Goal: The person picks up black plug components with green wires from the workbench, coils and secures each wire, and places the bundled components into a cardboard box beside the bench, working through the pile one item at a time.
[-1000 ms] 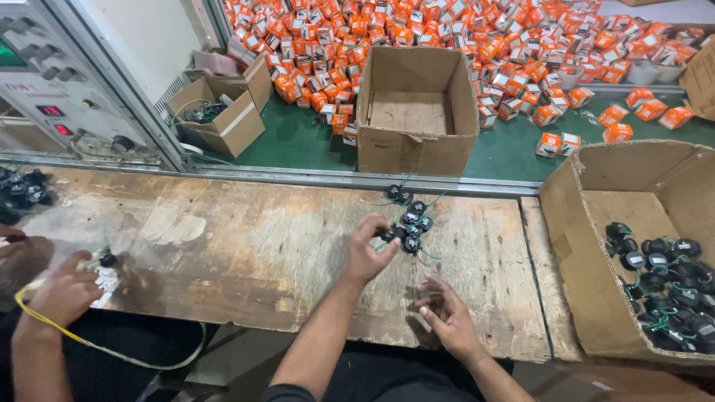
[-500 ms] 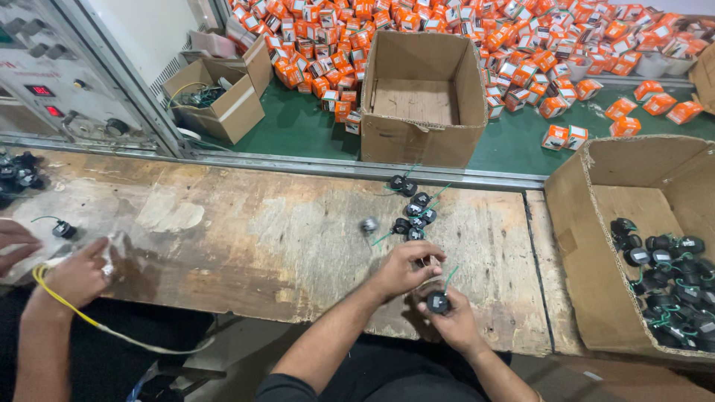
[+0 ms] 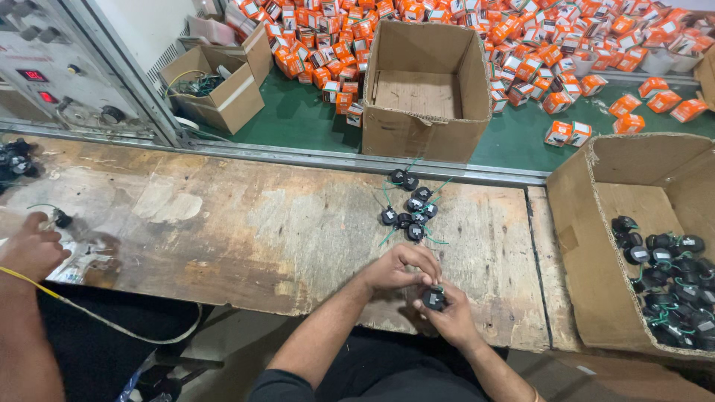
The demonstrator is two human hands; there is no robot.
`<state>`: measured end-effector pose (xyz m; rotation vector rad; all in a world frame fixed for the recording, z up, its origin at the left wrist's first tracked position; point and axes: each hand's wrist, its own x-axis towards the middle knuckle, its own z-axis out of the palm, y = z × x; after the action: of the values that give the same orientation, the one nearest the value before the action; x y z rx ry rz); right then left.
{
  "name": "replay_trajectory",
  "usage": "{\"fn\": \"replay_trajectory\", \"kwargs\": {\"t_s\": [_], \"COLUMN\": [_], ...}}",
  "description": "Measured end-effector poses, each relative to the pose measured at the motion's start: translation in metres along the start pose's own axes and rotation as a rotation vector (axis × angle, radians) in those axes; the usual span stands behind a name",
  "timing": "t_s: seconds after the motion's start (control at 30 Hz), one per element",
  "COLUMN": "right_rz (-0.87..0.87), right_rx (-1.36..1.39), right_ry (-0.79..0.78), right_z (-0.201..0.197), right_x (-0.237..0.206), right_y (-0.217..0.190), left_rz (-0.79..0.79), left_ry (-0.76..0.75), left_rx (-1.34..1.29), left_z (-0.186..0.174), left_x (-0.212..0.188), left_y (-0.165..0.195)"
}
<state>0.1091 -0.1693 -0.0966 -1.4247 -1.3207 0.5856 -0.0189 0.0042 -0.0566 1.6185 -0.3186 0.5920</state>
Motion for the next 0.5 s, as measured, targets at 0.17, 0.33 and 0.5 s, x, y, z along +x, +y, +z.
{"fn": "replay_trajectory", "kwargs": {"t_s": [0.17, 0.33, 0.5], "right_rz": [0.168, -0.042, -0.067], "right_rx": [0.098, -0.063, -0.150], "right_ry": [0.068, -0.026, -0.006], "right_z": [0.003, 0.000, 0.001], "right_x": [0.000, 0.003, 0.002], "right_y": [-0.008, -0.020, -0.025], "left_rz": [-0.085, -0.265, 0.009], "left_ry": [-0.024, 0.065, 0.018], "left_rx": [0.121, -0.037, 0.158], "left_z": [0.010, 0.021, 0.010], "left_x": [0.003, 0.004, 0.005], "left_y": [0.003, -0.002, 0.002]}}
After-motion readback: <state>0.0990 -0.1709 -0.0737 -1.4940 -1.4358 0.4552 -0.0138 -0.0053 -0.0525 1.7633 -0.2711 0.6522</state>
